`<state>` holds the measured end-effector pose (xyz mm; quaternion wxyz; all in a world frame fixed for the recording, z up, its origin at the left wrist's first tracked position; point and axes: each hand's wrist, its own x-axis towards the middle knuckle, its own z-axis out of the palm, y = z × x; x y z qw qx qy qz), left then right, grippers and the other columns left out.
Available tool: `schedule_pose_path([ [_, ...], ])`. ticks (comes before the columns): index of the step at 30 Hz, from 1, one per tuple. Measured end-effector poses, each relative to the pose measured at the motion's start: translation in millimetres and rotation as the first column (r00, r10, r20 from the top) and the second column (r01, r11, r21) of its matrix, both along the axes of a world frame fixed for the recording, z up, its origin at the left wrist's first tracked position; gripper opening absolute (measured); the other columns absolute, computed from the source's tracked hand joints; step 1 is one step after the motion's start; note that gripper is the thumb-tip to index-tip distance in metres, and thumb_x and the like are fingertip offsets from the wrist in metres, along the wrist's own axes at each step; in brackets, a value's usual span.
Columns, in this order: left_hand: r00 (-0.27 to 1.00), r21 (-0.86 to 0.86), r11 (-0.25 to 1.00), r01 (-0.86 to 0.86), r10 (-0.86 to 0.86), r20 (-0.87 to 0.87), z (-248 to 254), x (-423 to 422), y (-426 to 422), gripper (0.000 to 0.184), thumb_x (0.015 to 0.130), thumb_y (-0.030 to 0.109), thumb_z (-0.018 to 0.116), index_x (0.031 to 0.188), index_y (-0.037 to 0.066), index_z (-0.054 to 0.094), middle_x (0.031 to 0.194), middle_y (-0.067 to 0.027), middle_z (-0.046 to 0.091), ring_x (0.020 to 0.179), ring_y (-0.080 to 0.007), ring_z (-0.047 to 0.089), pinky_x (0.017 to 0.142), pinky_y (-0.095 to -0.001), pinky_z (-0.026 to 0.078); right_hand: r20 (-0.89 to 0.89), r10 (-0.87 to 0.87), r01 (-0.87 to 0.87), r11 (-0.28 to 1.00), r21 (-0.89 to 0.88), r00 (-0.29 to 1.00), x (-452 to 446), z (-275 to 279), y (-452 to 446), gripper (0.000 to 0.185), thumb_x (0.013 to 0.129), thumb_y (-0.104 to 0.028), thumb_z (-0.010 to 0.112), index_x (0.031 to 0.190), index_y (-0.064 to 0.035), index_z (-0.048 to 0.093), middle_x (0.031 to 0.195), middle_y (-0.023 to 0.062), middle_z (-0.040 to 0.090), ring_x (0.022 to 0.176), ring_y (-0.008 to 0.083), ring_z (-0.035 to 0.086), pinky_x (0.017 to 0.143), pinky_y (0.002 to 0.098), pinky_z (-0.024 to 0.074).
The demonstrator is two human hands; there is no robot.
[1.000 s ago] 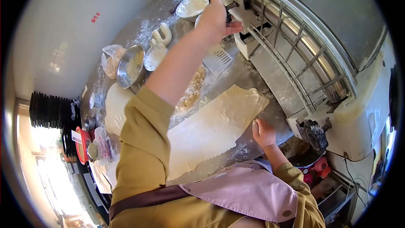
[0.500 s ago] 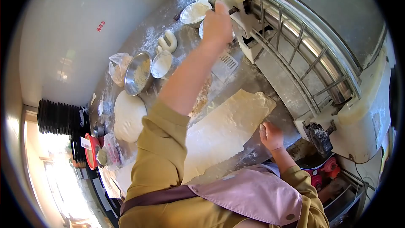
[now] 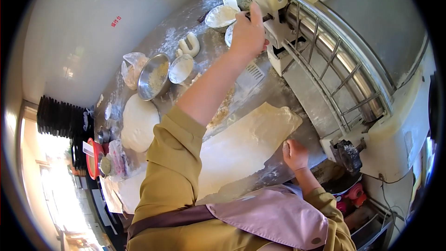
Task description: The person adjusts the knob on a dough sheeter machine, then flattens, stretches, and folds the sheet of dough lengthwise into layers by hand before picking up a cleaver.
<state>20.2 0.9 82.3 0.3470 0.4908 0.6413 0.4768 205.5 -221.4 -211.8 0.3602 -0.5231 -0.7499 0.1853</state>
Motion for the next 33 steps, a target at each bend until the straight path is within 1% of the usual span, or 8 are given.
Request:
schedule_pose_path([
  [4, 0.771, 0.749, 0.588, 0.305, 0.308, -0.557, -55.3, -21.1, 21.2, 0.053, 0.098, 0.033, 0.052, 0.130, -0.005, 0.036, 0.107, -0.0246, 0.054, 0.088, -0.0351, 0.059, 0.078, -0.0435, 0.049, -0.003, 0.019, -0.019, 1.000, 0.016, 1.000, 0.2, -0.4, 1.6, 0.010, 0.090, -0.017, 0.063, 0.084, -0.0093, 0.060, 0.074, 0.0129, 0.062, 0.062, 0.0353, 0.060, 0.053, 0.0440, 0.0474],
  [5, 0.825, 0.675, 0.679, 0.289, 0.180, -0.535, -57.1, -22.2, 17.2, 0.046, 0.096, 0.025, 0.055, 0.127, -0.004, 0.039, 0.115, -0.0272, 0.050, 0.101, -0.0407, 0.052, 0.087, -0.0469, 0.044, 0.011, 0.021, -0.021, 1.000, 0.017, 1.000, 0.1, -2.3, 1.3, 0.010, 0.090, -0.017, 0.063, 0.084, -0.0093, 0.060, 0.074, 0.0128, 0.062, 0.062, 0.0352, 0.060, 0.053, 0.0438, 0.0475],
  [11, 0.889, 0.683, 0.711, 0.170, 0.188, -0.417, -56.8, -16.5, 26.3, 0.042, 0.097, 0.029, 0.054, 0.120, -0.004, 0.042, 0.100, -0.0282, 0.056, 0.083, -0.0431, 0.057, 0.076, -0.0467, 0.047, 0.043, 0.011, -0.011, 1.000, -0.005, 0.999, -0.3, -3.9, 1.5, 0.011, 0.090, -0.018, 0.063, 0.086, -0.0087, 0.060, 0.077, 0.0126, 0.063, 0.064, 0.0352, 0.062, 0.054, 0.0433, 0.0486],
  [17, 0.981, 0.068, 0.992, -0.108, 0.117, -0.155, -31.9, -7.3, 30.4, 0.053, 0.100, 0.045, 0.043, 0.113, -0.006, 0.044, 0.093, -0.0304, 0.062, 0.080, -0.0439, 0.063, 0.075, -0.0458, 0.049, 0.061, -0.017, 0.018, 1.000, -0.022, 0.998, -1.3, -8.5, -1.5, 0.011, 0.091, -0.021, 0.062, 0.087, -0.0108, 0.060, 0.078, 0.0112, 0.064, 0.066, 0.0344, 0.063, 0.055, 0.0431, 0.0503],
  [20, 0.990, 0.090, 0.994, -0.054, 0.065, -0.124, -23.0, -5.3, 19.4, 0.055, 0.100, 0.041, 0.042, 0.112, -0.012, 0.041, 0.108, -0.0411, 0.056, 0.102, -0.0525, 0.057, 0.088, -0.0526, 0.044, 0.063, -0.009, 0.009, 1.000, -0.004, 0.998, -1.0, -8.3, -0.2, 0.010, 0.091, -0.020, 0.061, 0.087, -0.0110, 0.060, 0.078, 0.0112, 0.064, 0.065, 0.0343, 0.062, 0.055, 0.0430, 0.0498],
  [26, 0.935, 0.548, 0.830, 0.105, 0.106, -0.340, -54.6, -14.0, 22.9, 0.047, 0.096, 0.035, 0.052, 0.122, -0.002, 0.041, 0.096, -0.0271, 0.059, 0.083, -0.0423, 0.060, 0.077, -0.0448, 0.050, 0.067, 0.014, -0.015, 1.000, 0.014, 0.998, -0.1, -2.9, 0.6, 0.011, 0.090, -0.020, 0.062, 0.085, -0.0103, 0.061, 0.077, 0.0114, 0.064, 0.064, 0.0345, 0.062, 0.054, 0.0434, 0.0491],
  [29, 0.837, 0.716, 0.648, 0.261, 0.217, -0.502, -66.4, -25.6, 33.9, 0.049, 0.087, 0.027, 0.064, 0.121, 0.000, 0.040, 0.108, -0.0259, 0.051, 0.084, -0.0448, 0.058, 0.072, -0.0506, 0.049, 0.078, 0.014, -0.015, 1.000, 0.017, 0.997, -0.3, -6.4, -1.1, 0.012, 0.090, -0.020, 0.062, 0.085, -0.0098, 0.061, 0.077, 0.0119, 0.063, 0.064, 0.0347, 0.062, 0.054, 0.0438, 0.0492],
  [33, 0.707, 0.680, 0.502, 0.534, 0.176, -0.685, -68.2, -49.1, 49.0, 0.057, 0.082, 0.028, 0.072, 0.123, 0.003, 0.040, 0.114, -0.0210, 0.049, 0.084, -0.0417, 0.058, 0.070, -0.0479, 0.051, 0.085, 0.009, -0.011, 1.000, 0.024, 0.996, -0.2, -5.4, -0.2, 0.011, 0.090, -0.020, 0.062, 0.085, -0.0099, 0.060, 0.077, 0.0121, 0.063, 0.064, 0.0349, 0.061, 0.054, 0.0440, 0.0492],
])
